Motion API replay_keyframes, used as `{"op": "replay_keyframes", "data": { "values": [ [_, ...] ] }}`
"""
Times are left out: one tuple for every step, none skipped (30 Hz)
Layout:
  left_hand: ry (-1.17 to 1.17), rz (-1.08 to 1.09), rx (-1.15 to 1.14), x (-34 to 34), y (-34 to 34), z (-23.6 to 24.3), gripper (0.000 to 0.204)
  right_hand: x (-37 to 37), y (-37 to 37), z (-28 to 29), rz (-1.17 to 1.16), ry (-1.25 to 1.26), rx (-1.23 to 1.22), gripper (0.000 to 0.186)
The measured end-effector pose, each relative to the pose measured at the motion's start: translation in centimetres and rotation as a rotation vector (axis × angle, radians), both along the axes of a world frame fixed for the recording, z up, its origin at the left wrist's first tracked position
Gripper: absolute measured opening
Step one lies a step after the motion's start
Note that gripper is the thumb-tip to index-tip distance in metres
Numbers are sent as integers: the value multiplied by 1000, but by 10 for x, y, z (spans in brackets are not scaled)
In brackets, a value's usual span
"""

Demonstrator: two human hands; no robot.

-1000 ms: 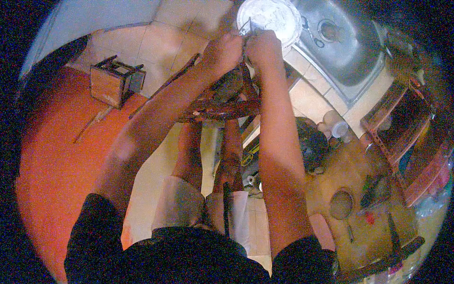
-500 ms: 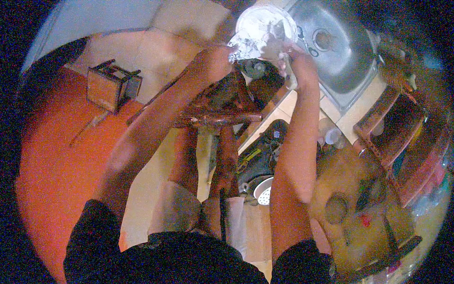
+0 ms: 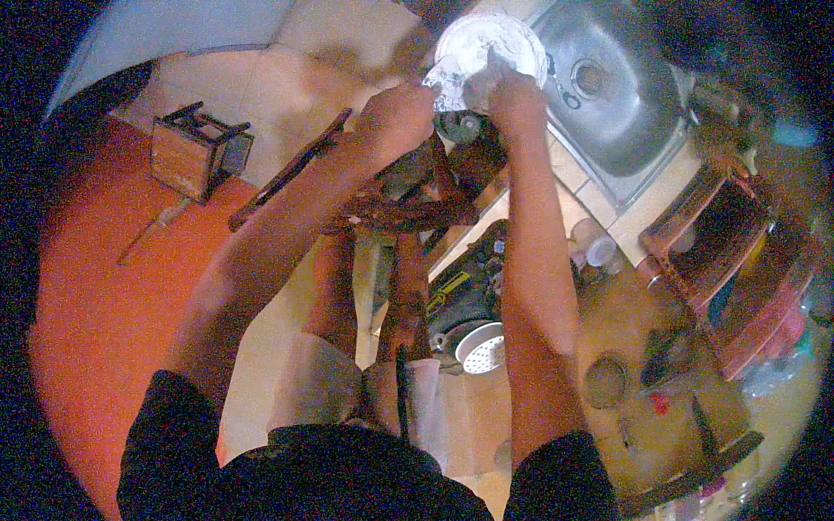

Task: The person scoops white paste from a container using a small metal spatula and applies it to a wall section above a kitchen counter. They repeatedly transfer paste from the container to the wall, smoothing it with the spatula. The person also briefly wipes the spatula on a cloth.

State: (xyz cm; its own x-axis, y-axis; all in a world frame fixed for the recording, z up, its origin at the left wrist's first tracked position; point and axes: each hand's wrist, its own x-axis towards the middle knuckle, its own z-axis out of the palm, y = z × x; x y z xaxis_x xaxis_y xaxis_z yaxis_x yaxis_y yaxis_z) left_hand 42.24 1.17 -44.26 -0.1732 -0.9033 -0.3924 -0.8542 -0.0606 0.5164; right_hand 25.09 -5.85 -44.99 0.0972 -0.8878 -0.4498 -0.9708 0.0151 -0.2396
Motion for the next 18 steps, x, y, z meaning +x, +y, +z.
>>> {"op": "replay_keyframes", "data": {
  "values": [
    [-12, 4, 36, 1, 1, 2, 21, -2, 1, 11, -10, -84, -47, 32],
    [-3, 18, 36, 3, 1, 3, 20, 1, 5, 15, 36, -83, -23, 31],
    [4, 33, 38, 4, 1, 4, 21, 5, 11, 15, 82, -83, 2, 30],
    [25, 36, 36, 2, 0, 5, 22, 5, 17, 15, 117, -69, 23, 29],
    [32, 33, 36, -2, -3, 7, 22, 1, 31, 4, 133, 36, -3, 28],
    [39, 30, 37, -6, -5, 10, 22, -1, 39, -16, -84, 101, 69, 27],
    [26, 46, 50, -2, -3, 10, 22, 13, 40, -7, -87, 48, 55, 28],
    [25, 51, 48, -1, -3, 10, 22, 22, 39, 6, -99, 3, 34, 29],
    [24, 55, 45, 0, -3, 9, 21, 18, 39, 2, -42, -13, -18, 28],
    [22, 61, 40, 0, -4, 8, 21, 14, 38, 1, 16, -31, -72, 28],
    [21, 51, 41, -1, -5, 7, 21, 12, 37, -1, 74, -48, -126, 28],
    [20, 41, 42, -3, -5, 6, 21, 8, 39, -2, 11, -46, -73, 29],
    [16, 32, 46, -2, -4, 5, 21, 9, 44, 9, -52, -45, -15, 29],
    [17, 37, 31, 0, -2, 4, 21, 11, 48, 14, -113, -45, 42, 30],
    [17, 41, 16, 3, 0, 3, 21, 14, 50, 10, -99, -32, 54, 30],
    [28, 34, -3, 1, 0, 4, 21, 14, 53, 5, -96, -9, 62, 31],
    [29, 31, 6, -1, -1, 5, 20, 13, 55, -2, -93, 13, 69, 31],
    [30, 26, 15, -3, -3, 6, 20, 12, 56, -7, -90, 35, 75, 31]
  ]
}}
